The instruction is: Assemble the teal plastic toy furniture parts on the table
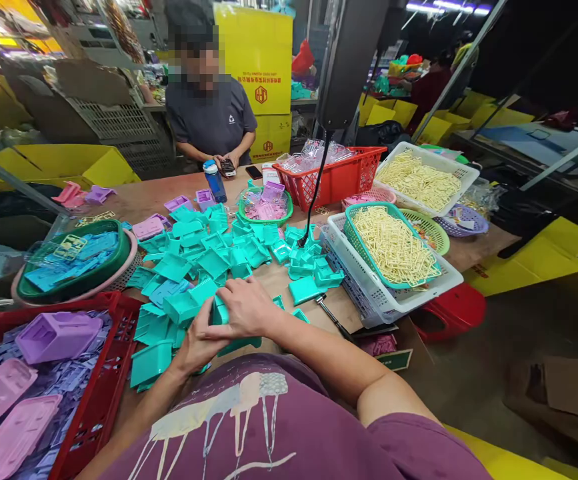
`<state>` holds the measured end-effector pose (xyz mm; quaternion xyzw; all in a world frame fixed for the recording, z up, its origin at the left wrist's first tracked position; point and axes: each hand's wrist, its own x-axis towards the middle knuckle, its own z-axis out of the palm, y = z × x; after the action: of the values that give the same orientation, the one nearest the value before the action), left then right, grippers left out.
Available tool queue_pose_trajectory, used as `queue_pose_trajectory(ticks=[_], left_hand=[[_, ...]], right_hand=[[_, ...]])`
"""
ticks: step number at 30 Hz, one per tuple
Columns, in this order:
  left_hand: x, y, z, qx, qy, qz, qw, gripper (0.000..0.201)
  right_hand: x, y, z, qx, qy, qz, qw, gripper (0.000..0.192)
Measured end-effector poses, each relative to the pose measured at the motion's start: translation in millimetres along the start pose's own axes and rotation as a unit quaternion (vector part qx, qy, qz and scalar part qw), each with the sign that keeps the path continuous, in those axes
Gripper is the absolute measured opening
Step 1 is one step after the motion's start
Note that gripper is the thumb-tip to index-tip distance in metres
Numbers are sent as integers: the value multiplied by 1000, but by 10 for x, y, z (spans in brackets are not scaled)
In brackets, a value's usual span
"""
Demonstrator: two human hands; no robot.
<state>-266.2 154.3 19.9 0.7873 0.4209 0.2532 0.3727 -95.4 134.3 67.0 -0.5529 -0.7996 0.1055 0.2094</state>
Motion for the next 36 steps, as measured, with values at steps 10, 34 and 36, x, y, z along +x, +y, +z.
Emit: queue_pose_trajectory(ticks=[10,34,36], left_hand=[[-43,189,132,71,2,-23,997,31],[247,188,-314,-145,-108,-78,980,91],[300,163,-425,-173,-117,-14,978,92]], right_hand=[[-24,-148,50,-21,-47,61,997,65],[-265,361,151,400,-1,52,915,66],[-234,421,199,492,-13,130,861,63]])
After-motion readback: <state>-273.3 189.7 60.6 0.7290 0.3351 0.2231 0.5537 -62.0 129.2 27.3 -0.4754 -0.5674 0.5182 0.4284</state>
